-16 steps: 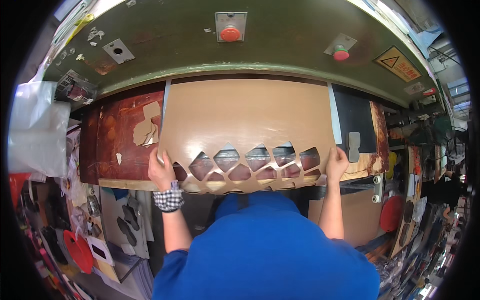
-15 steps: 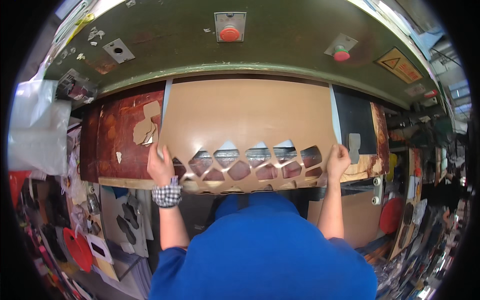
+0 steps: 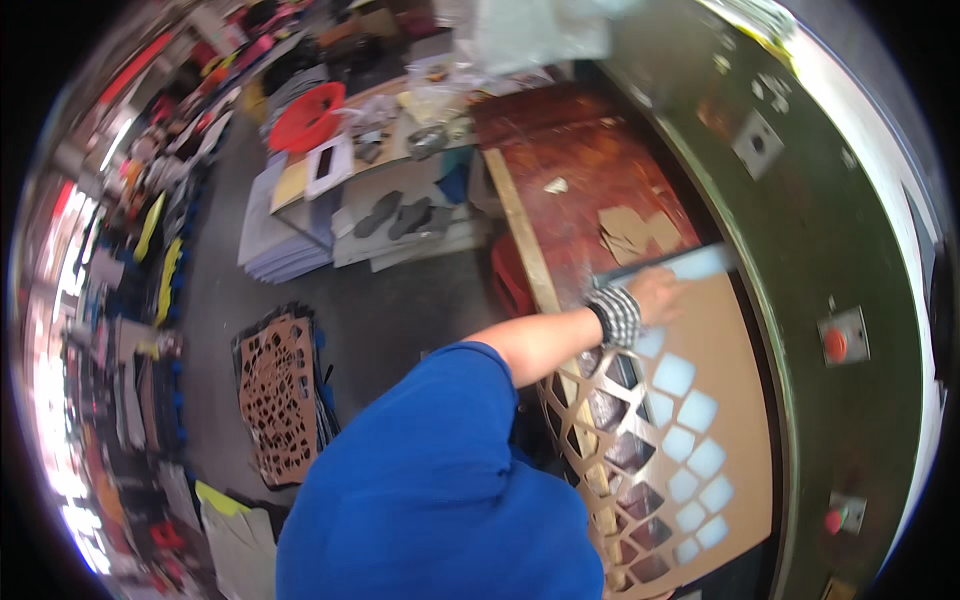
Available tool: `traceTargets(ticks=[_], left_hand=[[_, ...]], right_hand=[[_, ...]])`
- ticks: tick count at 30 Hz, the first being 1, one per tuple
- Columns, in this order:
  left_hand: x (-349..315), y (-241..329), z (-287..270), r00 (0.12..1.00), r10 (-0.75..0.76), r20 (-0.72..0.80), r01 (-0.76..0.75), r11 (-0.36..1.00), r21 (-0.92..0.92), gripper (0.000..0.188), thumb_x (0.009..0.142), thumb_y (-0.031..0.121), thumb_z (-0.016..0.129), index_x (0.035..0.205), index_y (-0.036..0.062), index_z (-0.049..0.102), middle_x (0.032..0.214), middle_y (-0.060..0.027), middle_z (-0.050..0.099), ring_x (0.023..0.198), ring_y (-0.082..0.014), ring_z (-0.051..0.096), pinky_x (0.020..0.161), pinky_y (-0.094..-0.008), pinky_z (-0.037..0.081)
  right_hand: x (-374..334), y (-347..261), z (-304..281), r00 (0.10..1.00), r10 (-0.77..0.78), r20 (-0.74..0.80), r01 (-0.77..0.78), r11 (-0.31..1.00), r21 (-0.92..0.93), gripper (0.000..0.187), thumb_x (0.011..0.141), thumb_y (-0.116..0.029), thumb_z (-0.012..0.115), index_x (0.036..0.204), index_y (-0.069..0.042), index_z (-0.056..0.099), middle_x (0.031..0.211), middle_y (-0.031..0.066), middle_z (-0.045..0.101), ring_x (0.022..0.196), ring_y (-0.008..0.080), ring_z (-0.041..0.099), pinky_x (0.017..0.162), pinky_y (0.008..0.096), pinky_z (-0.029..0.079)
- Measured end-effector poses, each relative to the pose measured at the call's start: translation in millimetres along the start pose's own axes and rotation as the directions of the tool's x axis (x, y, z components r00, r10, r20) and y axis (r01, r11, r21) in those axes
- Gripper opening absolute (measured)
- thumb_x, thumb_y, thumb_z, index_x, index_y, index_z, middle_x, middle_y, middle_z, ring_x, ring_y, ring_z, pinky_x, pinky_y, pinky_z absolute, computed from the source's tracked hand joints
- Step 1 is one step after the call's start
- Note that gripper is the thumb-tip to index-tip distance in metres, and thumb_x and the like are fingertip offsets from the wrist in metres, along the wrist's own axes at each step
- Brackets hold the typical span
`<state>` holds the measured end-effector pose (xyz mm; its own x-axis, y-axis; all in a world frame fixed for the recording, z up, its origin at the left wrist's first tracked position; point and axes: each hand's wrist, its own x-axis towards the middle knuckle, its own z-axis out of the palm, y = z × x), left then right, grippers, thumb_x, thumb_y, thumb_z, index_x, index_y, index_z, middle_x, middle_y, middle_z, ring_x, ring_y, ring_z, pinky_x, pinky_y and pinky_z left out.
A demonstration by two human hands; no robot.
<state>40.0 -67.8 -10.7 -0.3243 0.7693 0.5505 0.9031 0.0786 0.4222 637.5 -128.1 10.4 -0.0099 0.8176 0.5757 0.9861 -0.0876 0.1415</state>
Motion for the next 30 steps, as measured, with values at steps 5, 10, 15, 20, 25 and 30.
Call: traceTargets(ticks=[5,10,15,20,25,30], left_hand=[[-6,5,-7,0.998,-0.059,0.019,0.060,0.997,-0.049,0.051,0.076,0.024,0.073,0.122,0.0048,0.061,0.091,-0.0109,0.057,0.094,-0.0295,0.054,0.087,-0.0400,0.046],[-10,3,-4,1.000,0.013,0.023,-0.013,1.000,0.005,0.054,0.074,0.023,0.073,0.122,0.0036,0.059,0.089,-0.0125,0.056,0.090,-0.0300,0.055,0.082,-0.0427,0.046],[-9,2,-10,0.997,0.045,0.055,-0.039,0.995,-0.094,0.052,0.074,0.012,0.070,0.123,0.0020,0.057,0.087,-0.0177,0.058,0.084,-0.0360,0.056,0.076,-0.0464,0.045],[-6,13,-26,0.994,-0.015,0.107,0.015,1.000,0.004,0.039,0.086,0.011,0.064,0.123,-0.0003,0.059,0.086,-0.0158,0.056,0.085,-0.0343,0.055,0.076,-0.0439,0.045],[0,17,-28,0.994,-0.001,0.111,0.002,1.000,-0.004,0.039,0.087,0.010,0.060,0.124,-0.0007,0.059,0.086,-0.0147,0.055,0.083,-0.0331,0.054,0.075,-0.0433,0.044],[2,13,-19,0.992,-0.011,0.126,0.009,1.000,0.011,0.043,0.084,0.010,0.062,0.125,0.0006,0.057,0.087,-0.0121,0.054,0.085,-0.0303,0.054,0.077,-0.0417,0.043]], right_hand=[[15,-29,11,0.946,0.298,0.132,-0.326,0.867,0.377,0.064,0.086,-0.038,0.069,0.137,-0.006,0.049,0.097,0.0146,0.069,0.076,0.0282,0.065,0.060,0.0368,0.051],[51,-82,-36,0.759,0.530,0.379,-0.569,0.257,0.781,0.059,0.087,-0.023,0.072,0.135,0.002,0.046,0.112,0.0202,0.065,0.093,0.0283,0.065,0.078,0.0391,0.055],[78,-199,-49,0.815,0.392,0.427,-0.539,0.242,0.807,0.060,0.081,-0.015,0.077,0.133,-0.002,0.049,0.119,0.0145,0.060,0.101,0.0234,0.062,0.083,0.0341,0.054],[111,-353,-25,0.904,-0.135,0.406,-0.407,0.020,0.913,0.078,0.071,-0.018,0.084,0.138,-0.007,0.046,0.115,0.0150,0.065,0.111,0.0236,0.059,0.094,0.0360,0.049],[116,-456,-38,0.903,-0.220,0.369,-0.286,0.334,0.898,0.084,0.076,-0.021,0.080,0.144,-0.002,0.036,0.125,0.0266,0.058,0.117,0.0361,0.057,0.099,0.0436,0.046],[103,-467,-32,0.900,-0.392,0.191,0.045,0.519,0.853,0.086,0.079,-0.027,0.077,0.144,0.007,0.031,0.135,0.0299,0.049,0.130,0.0384,0.046,0.108,0.0450,0.038]])
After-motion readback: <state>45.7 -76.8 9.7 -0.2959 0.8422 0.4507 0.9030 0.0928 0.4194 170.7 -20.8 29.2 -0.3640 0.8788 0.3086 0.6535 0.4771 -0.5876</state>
